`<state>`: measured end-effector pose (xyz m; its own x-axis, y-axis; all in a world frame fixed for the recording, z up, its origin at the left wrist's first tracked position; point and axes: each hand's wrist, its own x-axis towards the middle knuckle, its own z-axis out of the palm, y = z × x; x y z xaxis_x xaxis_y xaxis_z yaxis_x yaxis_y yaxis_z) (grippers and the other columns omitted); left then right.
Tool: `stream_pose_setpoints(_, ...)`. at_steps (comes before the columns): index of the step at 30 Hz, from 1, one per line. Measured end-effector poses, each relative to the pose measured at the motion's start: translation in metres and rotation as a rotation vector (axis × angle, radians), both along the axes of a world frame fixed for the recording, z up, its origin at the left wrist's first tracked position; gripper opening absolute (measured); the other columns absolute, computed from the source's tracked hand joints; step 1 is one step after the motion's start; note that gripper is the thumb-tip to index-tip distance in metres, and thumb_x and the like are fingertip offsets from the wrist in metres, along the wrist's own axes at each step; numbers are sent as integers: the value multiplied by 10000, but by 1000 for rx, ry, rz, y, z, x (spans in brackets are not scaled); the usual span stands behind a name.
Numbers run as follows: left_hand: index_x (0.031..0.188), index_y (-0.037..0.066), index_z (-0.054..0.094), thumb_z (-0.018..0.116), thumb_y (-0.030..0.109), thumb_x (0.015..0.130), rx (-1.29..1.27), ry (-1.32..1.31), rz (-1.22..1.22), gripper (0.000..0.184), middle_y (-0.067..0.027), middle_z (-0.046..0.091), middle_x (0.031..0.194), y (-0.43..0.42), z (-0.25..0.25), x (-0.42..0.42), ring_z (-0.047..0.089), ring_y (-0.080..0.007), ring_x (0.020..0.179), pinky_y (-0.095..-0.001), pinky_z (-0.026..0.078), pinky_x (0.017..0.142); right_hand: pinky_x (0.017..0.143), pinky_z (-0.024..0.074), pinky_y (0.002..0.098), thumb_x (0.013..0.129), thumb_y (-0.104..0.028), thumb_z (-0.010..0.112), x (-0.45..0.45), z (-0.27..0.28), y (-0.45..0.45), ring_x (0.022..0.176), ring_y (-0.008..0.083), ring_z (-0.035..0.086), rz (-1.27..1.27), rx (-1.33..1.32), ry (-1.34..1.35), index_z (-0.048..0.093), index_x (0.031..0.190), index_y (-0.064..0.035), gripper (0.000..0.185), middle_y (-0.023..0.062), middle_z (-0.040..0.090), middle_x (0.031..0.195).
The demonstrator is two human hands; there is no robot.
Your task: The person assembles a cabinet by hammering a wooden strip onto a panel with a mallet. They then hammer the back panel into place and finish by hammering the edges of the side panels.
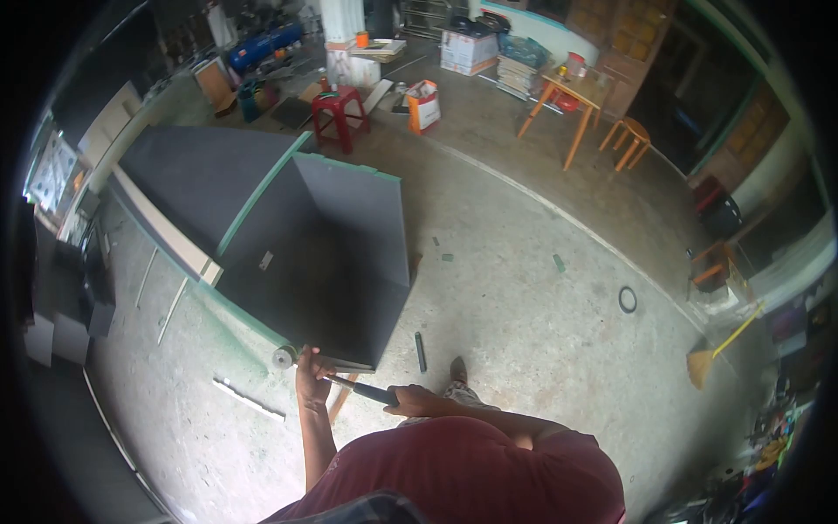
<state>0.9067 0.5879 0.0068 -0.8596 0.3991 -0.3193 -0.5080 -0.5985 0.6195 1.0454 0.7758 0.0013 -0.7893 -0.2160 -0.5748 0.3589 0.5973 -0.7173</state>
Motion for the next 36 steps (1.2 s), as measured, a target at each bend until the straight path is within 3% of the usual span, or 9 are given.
stream_pose_setpoints(11, 825, 97, 574, 469, 326, 943, -19, -8, -3, 279, 81, 240, 484, 2, 1, 1, 266, -46, 427, -245, 362, 510, 662, 460, 434, 836, -385, 581, 9, 11, 0, 764, 341, 628, 5, 66, 100, 486, 1165, -11, 507, 205, 619, 772)
stream_pose_setpoints(13, 841, 109, 564, 481, 295, 935, 15, 0, -16, 224, 76, 310, 468, 0, 0, 1, 303, -51, 412, -245, 376, 498, 650, 462, 430, 838, -389, 581, 10, 11, 0, 752, 335, 629, 4, 63, 119, 489, 1155, -10, 502, 200, 619, 762)
stream_pose_setpoints(16, 830, 101, 580, 463, 323, 945, -12, 14, -9, 277, 81, 243, 483, 0, -2, 2, 261, -46, 424, -250, 386, 507, 640, 465, 421, 841, -395, 581, 11, 8, 0, 711, 317, 631, 19, 42, 130, 493, 1148, -3, 505, 187, 620, 744)
stream_pose_setpoints(19, 824, 98, 587, 468, 321, 943, 17, 12, -37, 280, 81, 252, 484, -2, -3, 3, 264, -46, 425, -251, 391, 508, 700, 468, 458, 794, -425, 606, 17, 12, -3, 786, 356, 622, -68, 1, 113, 544, 1021, -50, 442, 187, 633, 819)
stream_pose_setpoints(26, 823, 106, 605, 518, 336, 918, 35, 68, -127, 264, 82, 268, 478, -12, -8, 3, 285, -46, 423, -250, 398, 508, 704, 466, 454, 789, -449, 604, 35, -8, -28, 790, 358, 618, -75, 44, 171, 544, 1008, -47, 462, 187, 632, 821)
stream_pose_setpoints(33, 815, 110, 608, 501, 365, 922, -21, 131, -249, 297, 67, 276, 485, -20, -8, 0, 296, -59, 431, -273, 398, 508, 631, 450, 390, 780, -417, 633, 60, -4, -53, 709, 263, 608, -315, -189, 125, 584, 968, -26, 436, 153, 619, 751)
stream_pose_setpoints(35, 818, 111, 607, 474, 364, 935, -8, 171, -267, 309, 63, 281, 484, -23, 0, 9, 290, -64, 431, -265, 379, 510, 478, 465, 332, 792, -367, 609, 63, -24, -61, 543, 196, 575, -279, -114, 225, 527, 1071, -42, 435, 92, 553, 655)
stream_pose_setpoints(36, 819, 110, 608, 464, 362, 940, 52, 190, -287, 314, 63, 283, 484, -26, 10, 18, 289, -63, 431, -260, 370, 514, 478, 465, 332, 792, -367, 609, 69, -22, -63, 543, 196, 575, -293, -109, 234, 527, 1071, -42, 435, 92, 553, 655)
